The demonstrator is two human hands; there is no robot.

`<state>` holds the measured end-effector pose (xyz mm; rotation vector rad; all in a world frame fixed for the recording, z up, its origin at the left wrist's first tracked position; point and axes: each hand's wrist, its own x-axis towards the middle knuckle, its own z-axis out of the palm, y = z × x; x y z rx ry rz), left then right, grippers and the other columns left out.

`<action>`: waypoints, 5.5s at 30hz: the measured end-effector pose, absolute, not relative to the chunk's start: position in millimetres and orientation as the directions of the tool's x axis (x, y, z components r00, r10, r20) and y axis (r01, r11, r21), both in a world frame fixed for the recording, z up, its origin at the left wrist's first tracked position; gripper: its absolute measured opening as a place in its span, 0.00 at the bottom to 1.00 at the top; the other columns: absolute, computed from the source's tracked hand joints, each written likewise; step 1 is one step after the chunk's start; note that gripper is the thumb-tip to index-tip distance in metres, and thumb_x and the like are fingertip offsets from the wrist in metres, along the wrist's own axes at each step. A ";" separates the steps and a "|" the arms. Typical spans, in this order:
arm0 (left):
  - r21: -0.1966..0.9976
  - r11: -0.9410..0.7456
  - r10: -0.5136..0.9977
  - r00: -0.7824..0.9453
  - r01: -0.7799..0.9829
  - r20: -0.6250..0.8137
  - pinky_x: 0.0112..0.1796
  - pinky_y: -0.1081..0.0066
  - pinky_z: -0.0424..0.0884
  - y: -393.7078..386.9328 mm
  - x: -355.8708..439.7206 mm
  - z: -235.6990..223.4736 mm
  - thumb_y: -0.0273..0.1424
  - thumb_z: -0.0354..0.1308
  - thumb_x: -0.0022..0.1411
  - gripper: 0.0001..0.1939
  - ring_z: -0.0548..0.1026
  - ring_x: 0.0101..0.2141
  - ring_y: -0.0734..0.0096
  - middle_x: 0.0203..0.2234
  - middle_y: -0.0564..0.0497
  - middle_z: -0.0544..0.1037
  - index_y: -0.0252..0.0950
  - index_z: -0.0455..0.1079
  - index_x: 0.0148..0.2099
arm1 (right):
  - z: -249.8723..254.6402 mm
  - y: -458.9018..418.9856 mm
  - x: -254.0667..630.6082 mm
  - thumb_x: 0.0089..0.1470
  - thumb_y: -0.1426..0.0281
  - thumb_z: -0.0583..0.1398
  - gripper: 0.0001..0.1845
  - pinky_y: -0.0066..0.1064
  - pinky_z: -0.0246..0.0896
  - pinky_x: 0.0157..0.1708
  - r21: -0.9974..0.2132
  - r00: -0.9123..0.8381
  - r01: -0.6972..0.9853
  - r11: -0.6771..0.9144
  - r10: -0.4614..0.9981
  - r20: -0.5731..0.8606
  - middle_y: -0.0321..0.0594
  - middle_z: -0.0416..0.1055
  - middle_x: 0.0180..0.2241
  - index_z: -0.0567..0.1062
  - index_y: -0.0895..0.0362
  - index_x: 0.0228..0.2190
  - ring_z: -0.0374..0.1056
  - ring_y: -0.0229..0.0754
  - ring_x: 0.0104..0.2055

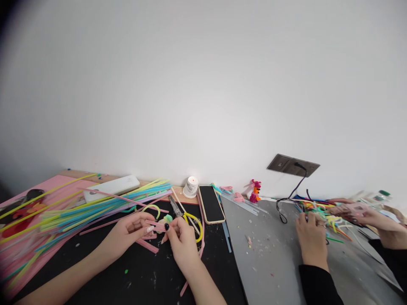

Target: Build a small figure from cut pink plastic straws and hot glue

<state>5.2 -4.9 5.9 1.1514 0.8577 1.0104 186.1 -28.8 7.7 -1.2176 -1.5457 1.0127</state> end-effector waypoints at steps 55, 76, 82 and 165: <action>0.999 -0.018 0.947 0.321 0.036 0.006 0.23 0.74 0.64 -2.3 4.9 11.9 0.31 0.57 0.53 0.05 0.66 0.20 0.75 0.18 0.56 0.70 0.34 0.69 0.28 | 7.1 -27.8 188.5 0.55 0.67 0.54 0.12 0.24 0.48 0.19 -0.942 -0.102 0.256 0.218 0.975 0.198 0.30 0.60 0.16 0.64 0.56 0.22 0.54 0.33 0.18; 0.996 0.023 0.890 0.456 -0.089 0.020 0.32 0.64 0.77 -7.8 3.4 12.5 0.32 0.59 0.55 0.13 0.75 0.29 0.65 0.30 0.51 0.75 0.35 0.71 0.43 | 5.5 -27.7 190.8 0.56 0.65 0.53 0.14 0.25 0.46 0.19 -0.925 -0.038 0.309 0.221 0.975 0.220 0.29 0.56 0.15 0.62 0.55 0.21 0.53 0.34 0.17; 0.997 -0.067 0.905 0.418 -0.049 0.082 0.32 0.61 0.79 -10.6 2.4 13.0 0.32 0.59 0.54 0.12 0.75 0.32 0.63 0.32 0.50 0.75 0.36 0.76 0.41 | 3.9 -27.9 191.3 0.57 0.64 0.52 0.15 0.25 0.47 0.19 -0.934 -0.030 0.284 0.216 0.976 0.217 0.29 0.56 0.15 0.62 0.55 0.21 0.52 0.33 0.17; 0.843 -0.410 0.834 0.517 0.348 0.192 0.29 0.79 0.69 -16.4 2.5 24.8 0.30 0.52 0.61 0.07 0.74 0.29 0.73 0.30 0.51 0.75 0.36 0.71 0.38 | -6.4 -26.6 176.9 0.47 0.75 0.58 0.02 0.22 0.58 0.17 -0.993 -0.131 0.008 0.117 0.985 0.115 0.28 0.63 0.14 0.71 0.58 0.26 0.61 0.32 0.14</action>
